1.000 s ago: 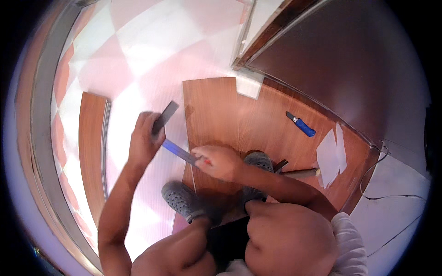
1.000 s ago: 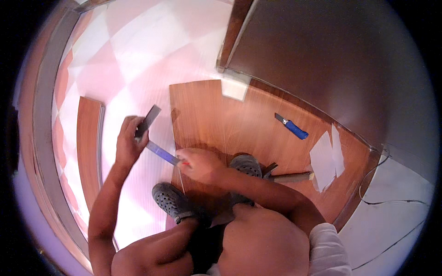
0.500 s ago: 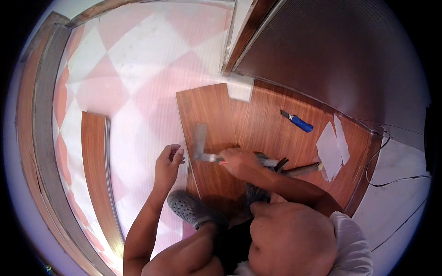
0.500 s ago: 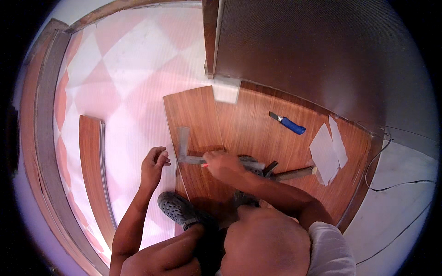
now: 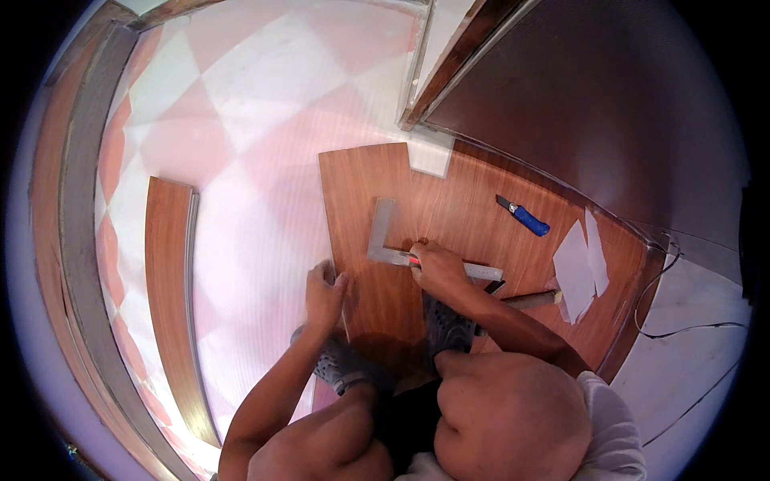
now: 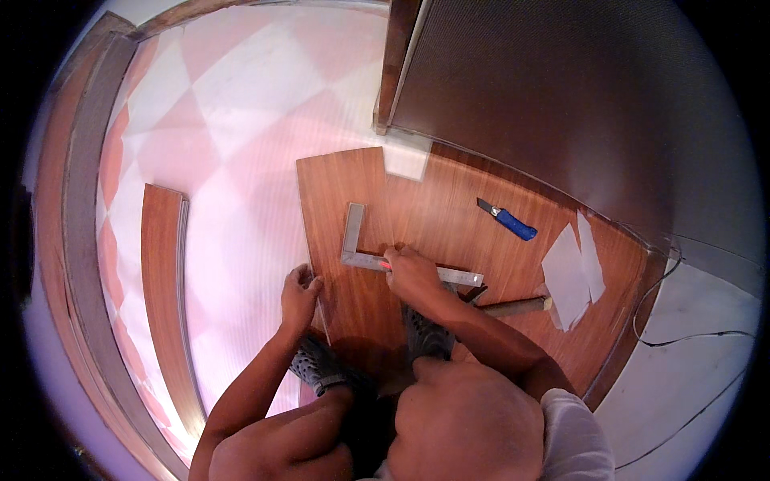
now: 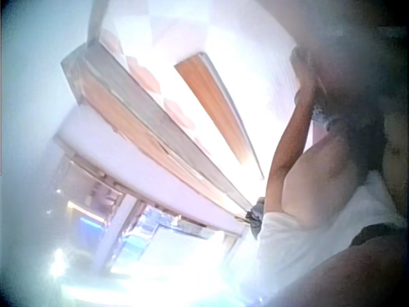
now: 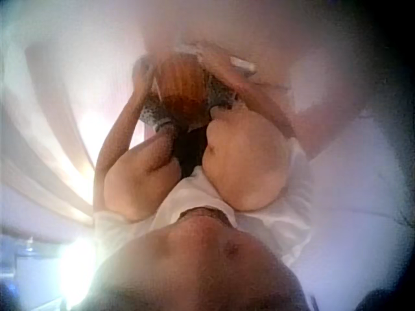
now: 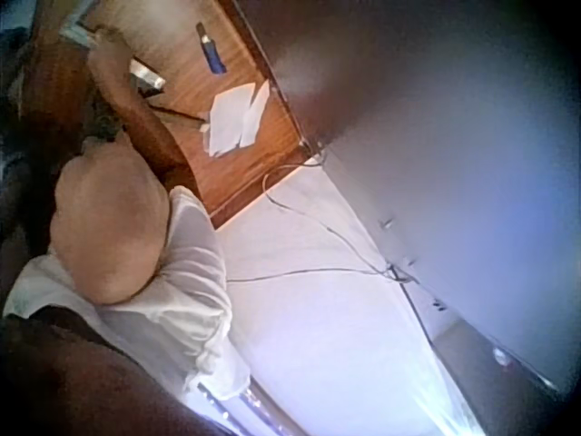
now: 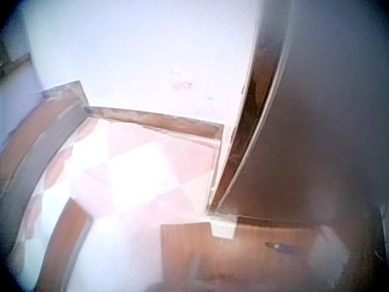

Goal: The person marks and prepares floor planks for installation by using an L-square and pencil to draw lines on the boards.

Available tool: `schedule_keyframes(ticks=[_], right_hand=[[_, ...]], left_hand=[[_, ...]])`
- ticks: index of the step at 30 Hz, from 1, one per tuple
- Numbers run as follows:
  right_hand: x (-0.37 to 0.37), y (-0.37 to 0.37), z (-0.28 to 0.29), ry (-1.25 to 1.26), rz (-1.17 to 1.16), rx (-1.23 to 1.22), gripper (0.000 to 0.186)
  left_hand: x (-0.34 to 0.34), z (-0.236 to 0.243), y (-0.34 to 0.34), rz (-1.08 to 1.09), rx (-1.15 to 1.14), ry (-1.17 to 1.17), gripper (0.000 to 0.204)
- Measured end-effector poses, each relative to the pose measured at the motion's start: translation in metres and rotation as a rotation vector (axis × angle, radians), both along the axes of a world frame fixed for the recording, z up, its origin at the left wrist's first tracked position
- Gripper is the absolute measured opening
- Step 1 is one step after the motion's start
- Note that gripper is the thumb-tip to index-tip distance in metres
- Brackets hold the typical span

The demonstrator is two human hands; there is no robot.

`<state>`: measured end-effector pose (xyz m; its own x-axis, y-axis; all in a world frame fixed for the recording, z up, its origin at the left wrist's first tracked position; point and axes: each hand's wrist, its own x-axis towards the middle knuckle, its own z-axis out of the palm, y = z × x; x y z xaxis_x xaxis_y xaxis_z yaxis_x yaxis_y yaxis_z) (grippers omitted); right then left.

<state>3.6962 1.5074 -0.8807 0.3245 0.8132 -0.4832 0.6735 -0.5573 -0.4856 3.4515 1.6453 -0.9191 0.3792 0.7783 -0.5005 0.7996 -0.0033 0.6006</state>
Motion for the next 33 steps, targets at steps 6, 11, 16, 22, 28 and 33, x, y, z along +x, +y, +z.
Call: schedule_keyframes(ticks=[6,11,16,22,28,33], right_hand=[[-0.007,0.003,-0.002,0.054,-0.111,0.057,0.028],[-0.003,0.0,0.003,0.093,-0.117,0.045,0.03],[-0.001,-0.002,0.021,0.103,-0.096,0.053,0.031],[0.003,-0.037,0.073,-0.022,-0.197,0.224,0.02],[0.011,-0.129,0.106,-0.142,-0.342,0.228,0.022],[0.018,-0.145,0.103,-0.163,-0.303,0.03,0.029]], left_hand=[[0.036,-0.011,0.028,0.369,-0.177,-0.173,0.053],[0.045,0.001,0.05,0.305,-0.319,-0.108,0.036],[0.027,-0.004,0.06,0.352,-0.556,-0.434,0.018],[0.015,0.024,0.059,0.542,-0.718,-0.781,0.016],[-0.011,0.064,0.067,0.687,-0.698,-1.018,0.036],[-0.021,0.074,0.046,0.797,-0.674,-1.126,0.06]])
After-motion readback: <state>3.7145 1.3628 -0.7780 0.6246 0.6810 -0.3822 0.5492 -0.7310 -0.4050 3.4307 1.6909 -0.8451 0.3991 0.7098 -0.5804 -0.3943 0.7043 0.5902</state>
